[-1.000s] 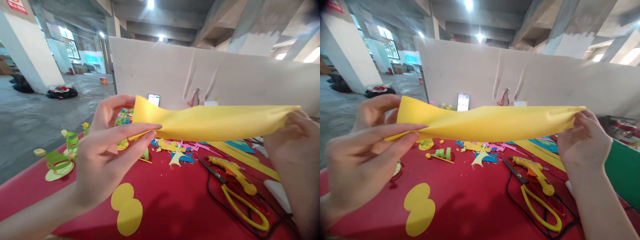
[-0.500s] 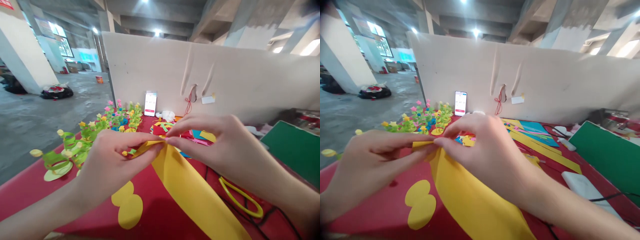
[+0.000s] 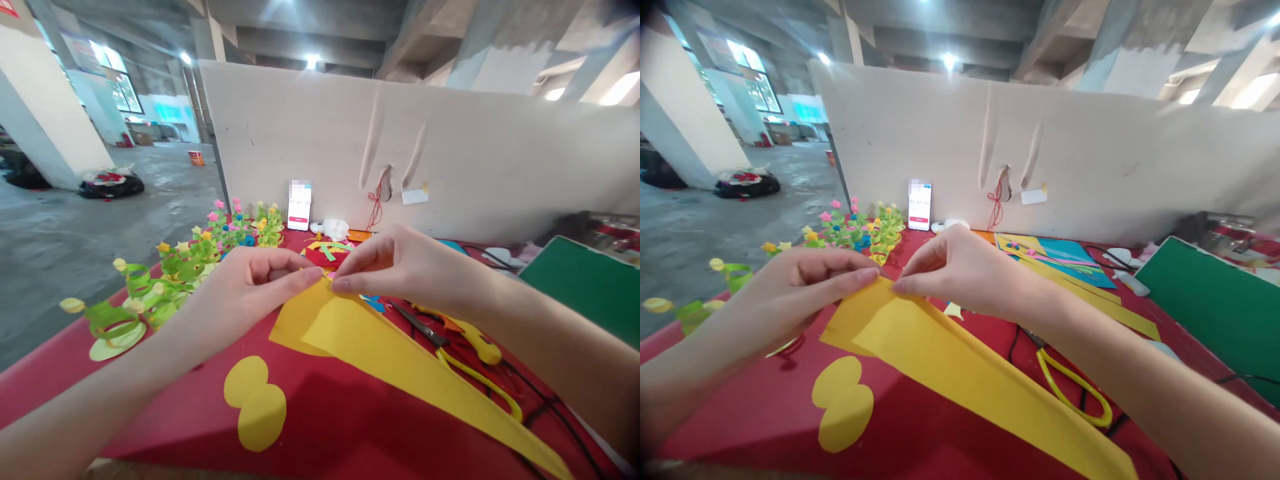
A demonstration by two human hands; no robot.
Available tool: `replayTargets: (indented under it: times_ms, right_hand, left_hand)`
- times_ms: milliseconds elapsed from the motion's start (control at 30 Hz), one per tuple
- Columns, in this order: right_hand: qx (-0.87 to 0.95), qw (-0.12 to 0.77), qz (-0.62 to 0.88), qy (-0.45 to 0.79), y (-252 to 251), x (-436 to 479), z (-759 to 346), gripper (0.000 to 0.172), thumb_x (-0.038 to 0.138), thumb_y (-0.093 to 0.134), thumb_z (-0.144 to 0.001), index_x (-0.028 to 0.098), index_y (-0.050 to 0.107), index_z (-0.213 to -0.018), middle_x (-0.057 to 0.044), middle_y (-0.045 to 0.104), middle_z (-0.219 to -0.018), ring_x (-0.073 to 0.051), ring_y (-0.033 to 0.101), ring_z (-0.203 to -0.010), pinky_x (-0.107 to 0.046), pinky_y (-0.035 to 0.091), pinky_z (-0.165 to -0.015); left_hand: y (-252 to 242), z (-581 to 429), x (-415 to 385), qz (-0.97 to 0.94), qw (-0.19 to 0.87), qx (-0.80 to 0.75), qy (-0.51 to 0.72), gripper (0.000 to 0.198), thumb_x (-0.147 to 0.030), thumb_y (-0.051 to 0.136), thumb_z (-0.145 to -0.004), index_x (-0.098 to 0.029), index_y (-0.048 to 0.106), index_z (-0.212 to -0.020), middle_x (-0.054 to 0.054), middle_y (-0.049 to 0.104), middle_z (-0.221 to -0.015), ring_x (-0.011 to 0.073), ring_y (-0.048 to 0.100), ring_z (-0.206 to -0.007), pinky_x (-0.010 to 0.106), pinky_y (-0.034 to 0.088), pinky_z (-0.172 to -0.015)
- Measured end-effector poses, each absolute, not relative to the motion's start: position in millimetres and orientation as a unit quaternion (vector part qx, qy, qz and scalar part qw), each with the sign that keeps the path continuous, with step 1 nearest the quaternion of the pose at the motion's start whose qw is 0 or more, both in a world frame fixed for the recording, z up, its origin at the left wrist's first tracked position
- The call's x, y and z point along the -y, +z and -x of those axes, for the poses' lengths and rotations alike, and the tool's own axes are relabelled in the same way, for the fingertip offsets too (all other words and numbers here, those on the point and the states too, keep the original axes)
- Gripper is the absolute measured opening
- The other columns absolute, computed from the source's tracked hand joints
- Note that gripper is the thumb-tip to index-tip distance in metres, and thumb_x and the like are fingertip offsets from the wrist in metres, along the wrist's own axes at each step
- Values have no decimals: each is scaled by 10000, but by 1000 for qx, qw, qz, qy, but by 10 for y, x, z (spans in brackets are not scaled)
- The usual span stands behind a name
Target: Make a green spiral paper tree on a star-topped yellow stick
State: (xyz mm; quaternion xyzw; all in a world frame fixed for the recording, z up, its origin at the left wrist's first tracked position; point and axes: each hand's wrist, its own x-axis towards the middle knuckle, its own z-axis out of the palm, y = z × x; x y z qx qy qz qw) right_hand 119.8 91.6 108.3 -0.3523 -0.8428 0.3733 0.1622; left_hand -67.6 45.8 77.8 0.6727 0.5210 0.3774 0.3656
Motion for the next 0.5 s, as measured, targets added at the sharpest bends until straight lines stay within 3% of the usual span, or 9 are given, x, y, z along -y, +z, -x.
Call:
replayTargets:
  times_ms: [100, 233, 400, 500]
  right_hand:
    - [847, 145, 355, 369, 1046, -925, -1174, 179, 314, 590, -733, 174, 703, -735, 17, 566, -586, -78, 462, -549, -191, 338, -459]
    - [855, 136, 350, 357, 981, -925, -1153, 189, 316, 592, -734, 167, 697, -686, 31, 504, -525, -67, 414, -510, -195, 301, -438]
    - [826, 119, 375, 403, 880, -911, -1303, 176, 333, 606, -732, 185, 700, -716, 9, 643, -673, -94, 521, -625, -190, 385, -548]
    - [810, 114, 394, 419, 819, -909, -1488, 168, 354, 617, -723, 209, 697, -700, 26, 643, -651, -90, 522, -604, -184, 383, -541]
  left_hand:
    - [714, 678, -493, -689, 328, -545, 347, 227, -440, 592, -743, -226, 665, -727, -67, 474, -429, 41, 353, -353, 135, 203, -323]
    - [678, 698, -520, -705, 300, -553, 328, 236, -451, 609, -718, -228, 659, -663, -48, 600, -534, 68, 485, -461, 137, 307, -399]
    - [758, 791, -534, -695, 263, -587, 322, 236, -457, 628, -689, -226, 677, -693, -56, 640, -528, 74, 541, -447, 120, 318, -371]
    - [814, 886, -549, -680, 234, -605, 342, 264, -453, 639, -674, -193, 681, -701, -40, 652, -525, 106, 591, -455, 131, 372, -377]
